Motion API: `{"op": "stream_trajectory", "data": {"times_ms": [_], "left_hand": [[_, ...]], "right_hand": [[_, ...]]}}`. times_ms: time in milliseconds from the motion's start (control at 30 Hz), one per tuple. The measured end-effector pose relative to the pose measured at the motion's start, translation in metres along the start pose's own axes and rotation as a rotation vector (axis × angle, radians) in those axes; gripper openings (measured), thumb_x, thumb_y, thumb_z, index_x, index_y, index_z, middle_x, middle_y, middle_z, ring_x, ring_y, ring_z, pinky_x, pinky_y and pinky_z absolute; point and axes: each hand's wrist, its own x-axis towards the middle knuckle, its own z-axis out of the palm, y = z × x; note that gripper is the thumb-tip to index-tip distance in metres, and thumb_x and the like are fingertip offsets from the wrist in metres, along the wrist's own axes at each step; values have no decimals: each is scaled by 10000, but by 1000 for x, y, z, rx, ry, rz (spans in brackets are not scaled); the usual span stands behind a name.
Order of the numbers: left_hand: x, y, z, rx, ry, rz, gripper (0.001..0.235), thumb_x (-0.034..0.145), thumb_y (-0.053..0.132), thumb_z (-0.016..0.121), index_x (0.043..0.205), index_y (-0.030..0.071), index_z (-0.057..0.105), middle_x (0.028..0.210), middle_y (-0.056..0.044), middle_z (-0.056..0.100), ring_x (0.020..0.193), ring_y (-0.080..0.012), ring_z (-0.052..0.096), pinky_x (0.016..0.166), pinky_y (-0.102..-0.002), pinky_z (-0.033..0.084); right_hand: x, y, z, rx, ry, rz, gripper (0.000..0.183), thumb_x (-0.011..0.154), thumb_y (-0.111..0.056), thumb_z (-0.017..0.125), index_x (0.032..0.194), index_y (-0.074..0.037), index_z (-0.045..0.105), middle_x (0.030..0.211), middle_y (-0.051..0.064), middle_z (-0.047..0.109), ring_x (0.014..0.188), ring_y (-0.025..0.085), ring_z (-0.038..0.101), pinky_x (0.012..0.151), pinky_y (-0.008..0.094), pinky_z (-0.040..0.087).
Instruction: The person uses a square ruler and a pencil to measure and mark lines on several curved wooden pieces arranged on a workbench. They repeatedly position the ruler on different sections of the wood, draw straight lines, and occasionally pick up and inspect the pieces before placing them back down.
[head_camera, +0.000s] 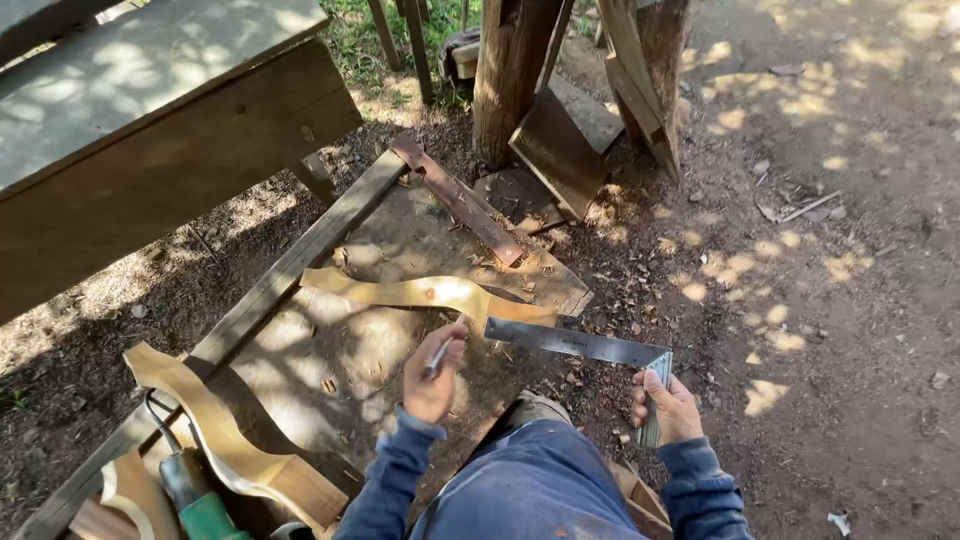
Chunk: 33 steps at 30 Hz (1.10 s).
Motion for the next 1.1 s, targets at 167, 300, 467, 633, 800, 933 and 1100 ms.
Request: {"op": "stream_trajectory", "data": {"times_ms": [167,300,467,633,800,933,1100], "left_hand": [[22,-5,14,299,-83,120,206,1052,190,638,1159,22,692,1045,-89,705,953,-178,684,874,-305,547],[35,-13,19,279,-113,45,293,1024,200,625,1253,19,652,1079,-99,710,987,-162,691,883,-296,544],[58,-19,21,347,-237,14,288,1009,172,626,1265,44,655,1098,-115,731,987,-213,700,890,-323,549],[67,-19,24,514,-388,162,310,962,104,640,1270,72,656,1109,-145,717,1083,-315,672,961,-378,528],[69,-16,28,498,-381,128,446,817,7,721,1251,74,644,1105,-117,709,1117,-313,657,974,-384,520],[66,-27,30,509,-354,144,487,796,-10,751,1260,70,629,1167,-116,689,1111,-313,651,965,-383,524],[65,-31,31,574,-358,211,500,793,25,797,1258,58,615,1165,-108,690,1123,-324,630,982,-389,508]], "right_hand": [[11,2,-4,-59,82,56,279,1012,-306,579,1063,-34,614,747,34,544,567,141,508,473,319,445],[21,16,-16,-104,116,79,269,1023,-308,585,1040,-41,616,745,34,541,554,146,495,475,322,449],[22,20,-16,-69,113,135,256,1016,-322,587,1033,-67,615,751,14,540,565,128,501,470,313,443],[26,24,-20,-63,123,153,253,1013,-323,602,1029,-71,617,749,12,541,566,120,502,473,306,445],[27,17,-15,-67,163,207,251,1000,-312,616,1013,-61,619,744,17,546,556,129,499,473,316,453],[25,10,-10,-60,148,210,258,997,-326,612,1012,-68,616,741,4,533,557,119,497,472,306,450],[25,10,-11,-55,136,210,254,995,-322,618,1013,-69,610,745,4,532,559,119,499,477,308,453]]}}
